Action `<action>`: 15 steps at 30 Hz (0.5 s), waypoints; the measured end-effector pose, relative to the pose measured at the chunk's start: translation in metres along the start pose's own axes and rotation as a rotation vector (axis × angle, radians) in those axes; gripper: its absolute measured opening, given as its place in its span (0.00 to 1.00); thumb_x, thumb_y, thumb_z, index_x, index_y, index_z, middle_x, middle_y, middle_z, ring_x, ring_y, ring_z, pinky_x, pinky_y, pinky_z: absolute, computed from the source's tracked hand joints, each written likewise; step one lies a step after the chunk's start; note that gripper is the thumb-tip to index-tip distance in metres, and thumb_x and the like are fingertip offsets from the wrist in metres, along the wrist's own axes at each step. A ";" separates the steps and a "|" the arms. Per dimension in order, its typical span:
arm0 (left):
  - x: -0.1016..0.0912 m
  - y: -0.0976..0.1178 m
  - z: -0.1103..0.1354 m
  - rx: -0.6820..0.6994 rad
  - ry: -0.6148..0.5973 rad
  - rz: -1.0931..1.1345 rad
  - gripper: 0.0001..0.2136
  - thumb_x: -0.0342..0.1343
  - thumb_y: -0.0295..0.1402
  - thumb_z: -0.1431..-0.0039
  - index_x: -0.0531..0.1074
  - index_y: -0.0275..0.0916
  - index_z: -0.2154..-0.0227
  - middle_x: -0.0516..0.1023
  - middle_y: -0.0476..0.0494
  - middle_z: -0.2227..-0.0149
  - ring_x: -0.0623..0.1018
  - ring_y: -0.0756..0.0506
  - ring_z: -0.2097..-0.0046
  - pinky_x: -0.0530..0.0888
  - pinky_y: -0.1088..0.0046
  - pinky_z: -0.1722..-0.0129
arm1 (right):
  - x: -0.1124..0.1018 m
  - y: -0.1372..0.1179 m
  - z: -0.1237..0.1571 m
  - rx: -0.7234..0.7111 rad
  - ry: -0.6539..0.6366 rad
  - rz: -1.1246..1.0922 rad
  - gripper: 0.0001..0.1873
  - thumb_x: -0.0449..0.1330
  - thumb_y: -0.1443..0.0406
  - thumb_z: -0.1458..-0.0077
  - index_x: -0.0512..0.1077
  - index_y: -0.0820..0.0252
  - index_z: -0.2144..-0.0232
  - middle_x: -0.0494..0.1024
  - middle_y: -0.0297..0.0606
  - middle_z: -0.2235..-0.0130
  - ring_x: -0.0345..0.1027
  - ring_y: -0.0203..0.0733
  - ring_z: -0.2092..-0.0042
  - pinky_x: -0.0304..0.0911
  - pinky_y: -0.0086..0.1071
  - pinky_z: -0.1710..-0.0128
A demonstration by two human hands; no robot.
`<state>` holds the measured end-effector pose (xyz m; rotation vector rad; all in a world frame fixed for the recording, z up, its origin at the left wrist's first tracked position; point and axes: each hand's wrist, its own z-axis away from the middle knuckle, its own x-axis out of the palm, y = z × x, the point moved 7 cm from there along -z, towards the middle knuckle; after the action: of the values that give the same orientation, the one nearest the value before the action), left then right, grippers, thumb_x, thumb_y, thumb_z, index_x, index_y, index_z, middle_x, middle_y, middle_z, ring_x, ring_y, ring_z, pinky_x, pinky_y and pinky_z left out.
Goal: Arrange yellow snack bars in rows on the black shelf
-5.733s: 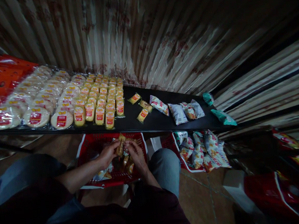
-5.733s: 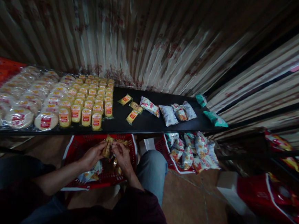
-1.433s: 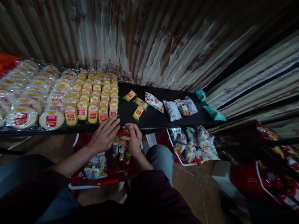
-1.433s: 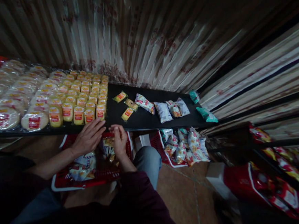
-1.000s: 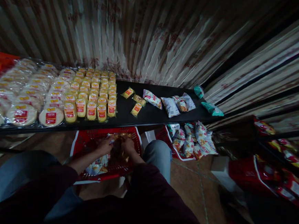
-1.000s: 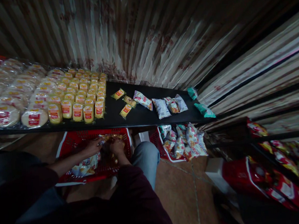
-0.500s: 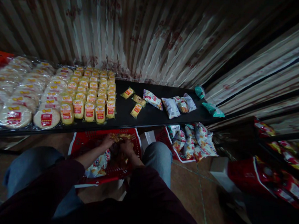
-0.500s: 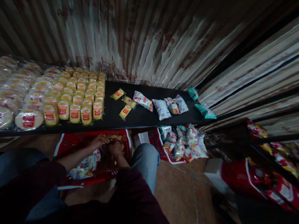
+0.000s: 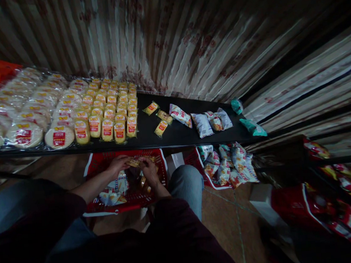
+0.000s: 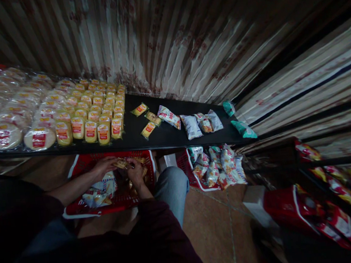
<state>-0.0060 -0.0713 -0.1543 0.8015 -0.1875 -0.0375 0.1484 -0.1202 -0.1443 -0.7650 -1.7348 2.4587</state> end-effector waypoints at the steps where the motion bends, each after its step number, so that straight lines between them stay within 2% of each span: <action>1: -0.002 0.000 0.004 -0.030 -0.019 0.009 0.10 0.61 0.32 0.51 0.70 0.34 0.67 0.78 0.45 0.70 0.78 0.50 0.70 0.76 0.74 0.65 | 0.000 -0.004 0.002 0.000 -0.008 -0.037 0.15 0.54 0.61 0.51 0.74 0.59 0.62 0.77 0.39 0.58 0.70 0.42 0.54 0.63 0.35 0.51; 5: -0.015 -0.004 0.017 -0.140 -0.052 0.004 0.12 0.61 0.37 0.50 0.71 0.33 0.70 0.75 0.46 0.78 0.78 0.48 0.75 0.76 0.73 0.72 | 0.007 -0.021 0.014 0.005 -0.144 -0.214 0.22 0.55 0.52 0.49 0.73 0.58 0.57 0.75 0.40 0.52 0.68 0.44 0.50 0.62 0.38 0.49; 9: -0.024 -0.008 0.026 -0.193 -0.044 -0.033 0.15 0.62 0.43 0.53 0.71 0.33 0.72 0.71 0.49 0.84 0.76 0.47 0.79 0.72 0.76 0.79 | 0.017 -0.030 0.021 0.018 -0.290 -0.297 0.27 0.53 0.47 0.48 0.71 0.56 0.53 0.73 0.39 0.49 0.66 0.43 0.47 0.63 0.38 0.49; 12: -0.024 -0.009 0.029 -0.209 -0.050 -0.065 0.18 0.61 0.46 0.54 0.72 0.33 0.72 0.71 0.48 0.85 0.76 0.47 0.80 0.70 0.76 0.80 | 0.021 -0.027 0.023 0.092 -0.330 -0.426 0.30 0.49 0.45 0.47 0.70 0.57 0.52 0.75 0.41 0.52 0.69 0.44 0.52 0.67 0.39 0.55; 15: -0.022 -0.008 0.031 -0.208 -0.064 -0.100 0.20 0.61 0.49 0.56 0.72 0.34 0.73 0.70 0.48 0.85 0.76 0.47 0.80 0.69 0.77 0.81 | 0.022 -0.026 0.024 0.113 -0.336 -0.512 0.30 0.51 0.45 0.47 0.71 0.59 0.52 0.77 0.43 0.56 0.72 0.43 0.58 0.69 0.37 0.60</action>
<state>-0.0330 -0.0967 -0.1422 0.6024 -0.2001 -0.1740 0.1131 -0.1251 -0.1232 0.1104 -1.5989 2.3739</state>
